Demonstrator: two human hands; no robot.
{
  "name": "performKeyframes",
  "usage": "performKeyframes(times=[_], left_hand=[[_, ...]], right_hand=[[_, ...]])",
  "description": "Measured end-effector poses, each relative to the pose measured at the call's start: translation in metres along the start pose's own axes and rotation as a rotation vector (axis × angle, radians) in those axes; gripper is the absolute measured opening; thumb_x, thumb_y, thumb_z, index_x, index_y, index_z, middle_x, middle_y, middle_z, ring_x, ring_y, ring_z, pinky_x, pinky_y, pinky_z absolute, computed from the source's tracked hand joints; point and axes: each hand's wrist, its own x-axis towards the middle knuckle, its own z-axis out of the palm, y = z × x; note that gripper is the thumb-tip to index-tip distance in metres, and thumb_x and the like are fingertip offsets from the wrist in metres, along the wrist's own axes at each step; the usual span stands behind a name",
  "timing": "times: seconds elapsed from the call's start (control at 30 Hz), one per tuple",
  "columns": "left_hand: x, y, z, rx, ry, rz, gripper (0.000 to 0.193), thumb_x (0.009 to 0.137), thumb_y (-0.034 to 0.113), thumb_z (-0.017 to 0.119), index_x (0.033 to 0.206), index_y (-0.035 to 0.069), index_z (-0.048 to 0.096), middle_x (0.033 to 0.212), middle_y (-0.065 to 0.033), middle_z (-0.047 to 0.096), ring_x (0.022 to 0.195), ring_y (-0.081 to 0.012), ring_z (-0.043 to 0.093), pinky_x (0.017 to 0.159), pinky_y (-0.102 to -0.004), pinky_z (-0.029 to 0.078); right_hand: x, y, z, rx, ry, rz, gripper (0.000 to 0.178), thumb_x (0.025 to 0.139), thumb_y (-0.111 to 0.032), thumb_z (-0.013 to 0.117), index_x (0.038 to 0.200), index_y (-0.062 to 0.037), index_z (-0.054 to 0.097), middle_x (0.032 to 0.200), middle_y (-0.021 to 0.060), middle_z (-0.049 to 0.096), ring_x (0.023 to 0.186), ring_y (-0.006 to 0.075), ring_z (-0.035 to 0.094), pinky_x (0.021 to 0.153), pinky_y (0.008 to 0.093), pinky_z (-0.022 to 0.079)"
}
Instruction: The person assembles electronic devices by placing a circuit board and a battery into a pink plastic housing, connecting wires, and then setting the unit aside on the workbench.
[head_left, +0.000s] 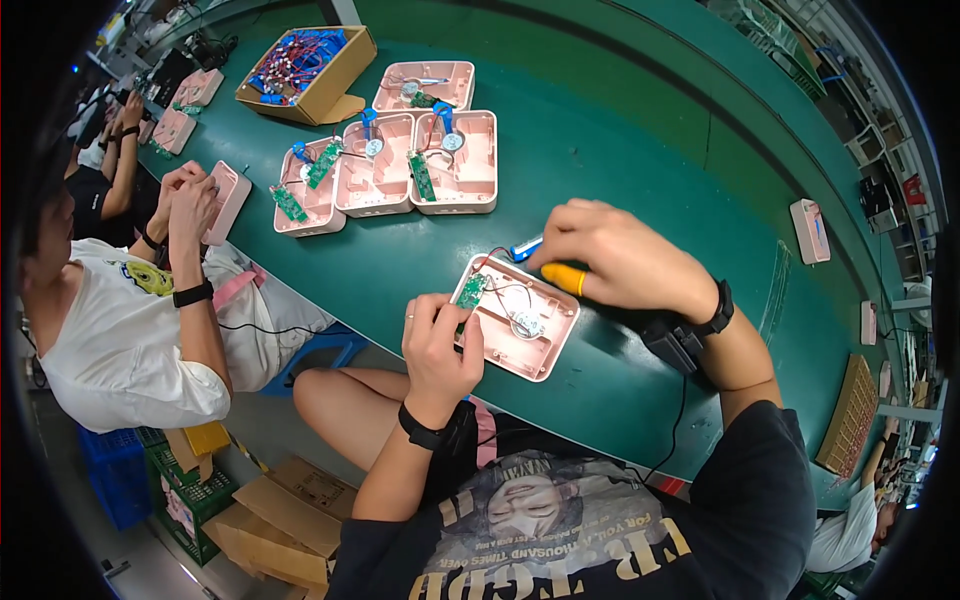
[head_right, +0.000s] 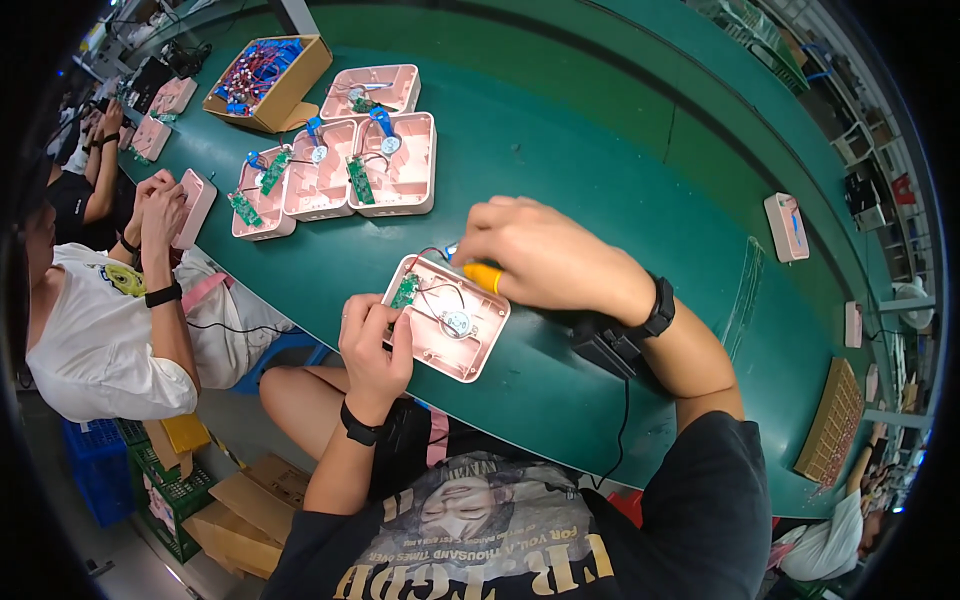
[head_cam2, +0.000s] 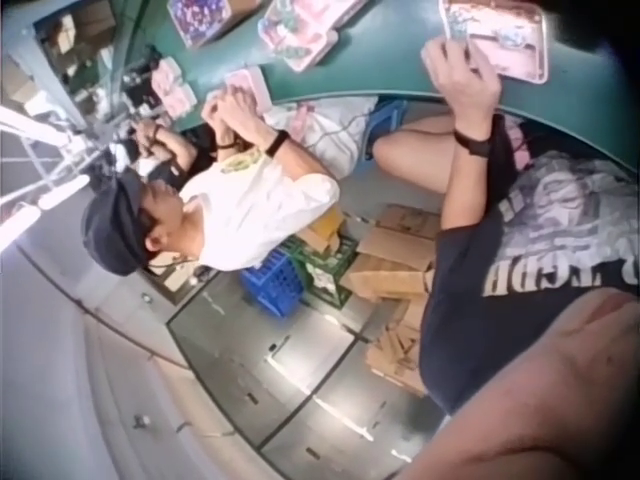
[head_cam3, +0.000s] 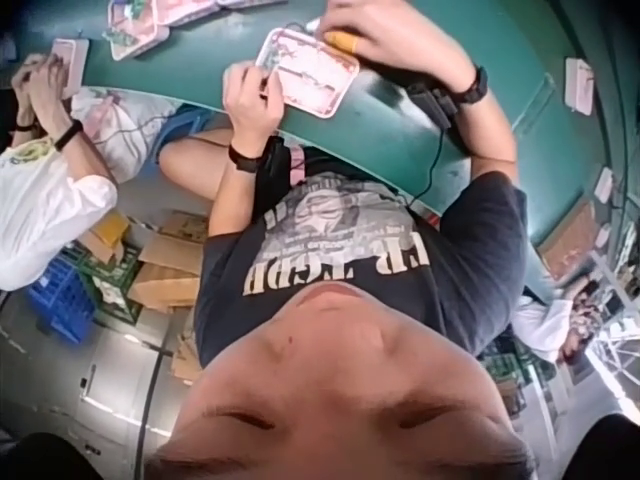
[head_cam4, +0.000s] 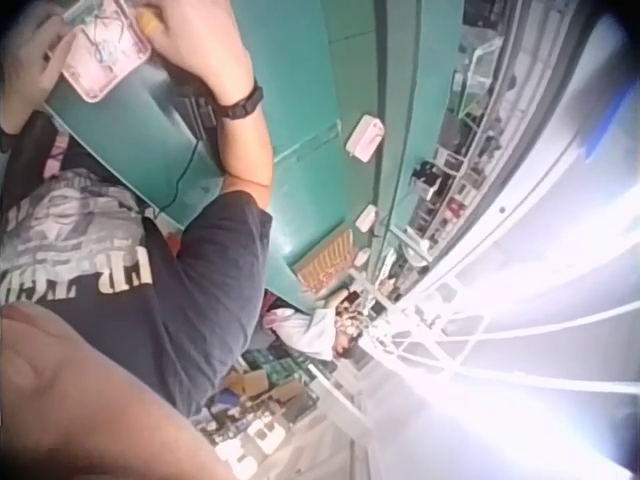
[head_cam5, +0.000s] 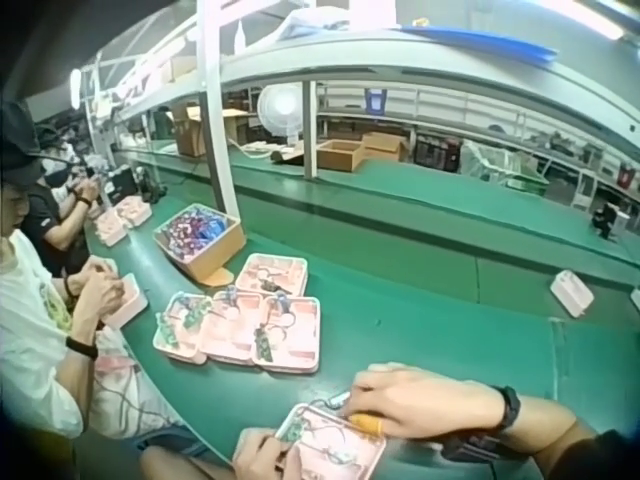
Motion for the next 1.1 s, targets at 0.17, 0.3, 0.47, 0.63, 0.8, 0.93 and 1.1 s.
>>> performKeyframes(times=[0.17, 0.3, 0.47, 0.63, 0.8, 0.93, 1.1], left_hand=[[0.002, 0.001, 0.001, 0.064, 0.017, -0.022, 0.008, 0.086, 0.004, 0.074, 0.087, 0.001, 0.067, 0.100, -0.0175, 0.063, 0.091, -0.0367, 0.062, 0.080, -0.0454, 0.051], [0.013, 0.004, -0.005, 0.066, -0.002, -0.025, 0.010, 0.086, 0.005, 0.075, 0.086, 0.000, 0.066, 0.101, -0.0169, 0.066, 0.090, -0.0366, 0.064, 0.080, -0.0454, 0.052], [0.010, -0.002, -0.004, -0.034, 0.051, -0.089, 0.010, 0.087, 0.004, 0.076, 0.087, -0.001, 0.067, 0.103, -0.0166, 0.069, 0.089, -0.0354, 0.067, 0.080, -0.0430, 0.054], [0.002, -0.004, -0.007, -0.259, 0.132, -0.309, 0.007, 0.091, 0.001, 0.075, 0.090, -0.002, 0.068, 0.103, -0.0176, 0.070, 0.086, -0.0327, 0.068, 0.078, -0.0383, 0.054], [0.001, -0.008, -0.003, -0.182, 0.181, -0.207, 0.008, 0.093, 0.001, 0.073, 0.089, -0.003, 0.067, 0.103, -0.0182, 0.070, 0.082, -0.0301, 0.068, 0.074, -0.0363, 0.054], [0.002, -0.005, -0.002, -0.176, 0.211, -0.195, 0.010, 0.094, 0.003, 0.073, 0.089, -0.004, 0.066, 0.102, -0.0174, 0.070, 0.086, -0.0278, 0.067, 0.078, -0.0339, 0.052], [0.002, -0.006, -0.002, -0.195, 0.209, -0.233, 0.010, 0.094, 0.002, 0.072, 0.089, -0.004, 0.066, 0.104, -0.0177, 0.071, 0.089, -0.0295, 0.068, 0.080, -0.0347, 0.052]], right_hand=[[-0.003, -0.007, 0.023, -0.032, 0.046, -0.031, 0.022, 0.093, -0.016, 0.074, 0.114, -0.0077, 0.077, 0.113, 0.0106, 0.069, 0.112, 0.0306, 0.065, 0.095, 0.0406, 0.054], [0.003, 0.004, 0.020, 0.052, 0.027, 0.018, 0.025, 0.094, -0.015, 0.073, 0.117, -0.0062, 0.075, 0.109, 0.0115, 0.071, 0.104, 0.0310, 0.069, 0.092, 0.0404, 0.056], [0.011, 0.034, 0.004, 0.421, -0.132, 0.293, 0.029, 0.097, -0.010, 0.072, 0.125, -0.0027, 0.071, 0.107, 0.0087, 0.076, 0.095, 0.0232, 0.073, 0.089, 0.0369, 0.058], [0.011, 0.065, 0.036, 0.916, -0.359, 0.161, 0.032, 0.100, -0.005, 0.071, 0.131, 0.0010, 0.067, 0.114, 0.0060, 0.077, 0.100, 0.0131, 0.071, 0.091, 0.0319, 0.057], [0.011, 0.062, 0.067, 1.030, -0.477, 0.153, 0.028, 0.101, -0.004, 0.073, 0.128, 0.0040, 0.069, 0.116, 0.0057, 0.076, 0.102, 0.0107, 0.069, 0.093, 0.0309, 0.057], [0.012, 0.060, 0.069, 1.190, -0.431, 0.181, 0.025, 0.098, -0.005, 0.076, 0.121, 0.0043, 0.072, 0.112, 0.0064, 0.077, 0.100, 0.0116, 0.069, 0.091, 0.0314, 0.058], [0.010, 0.053, 0.069, 1.380, -0.346, 0.304, 0.016, 0.096, -0.004, 0.079, 0.109, 0.0044, 0.075, 0.101, 0.0041, 0.077, 0.093, 0.0103, 0.068, 0.085, 0.0298, 0.057]])
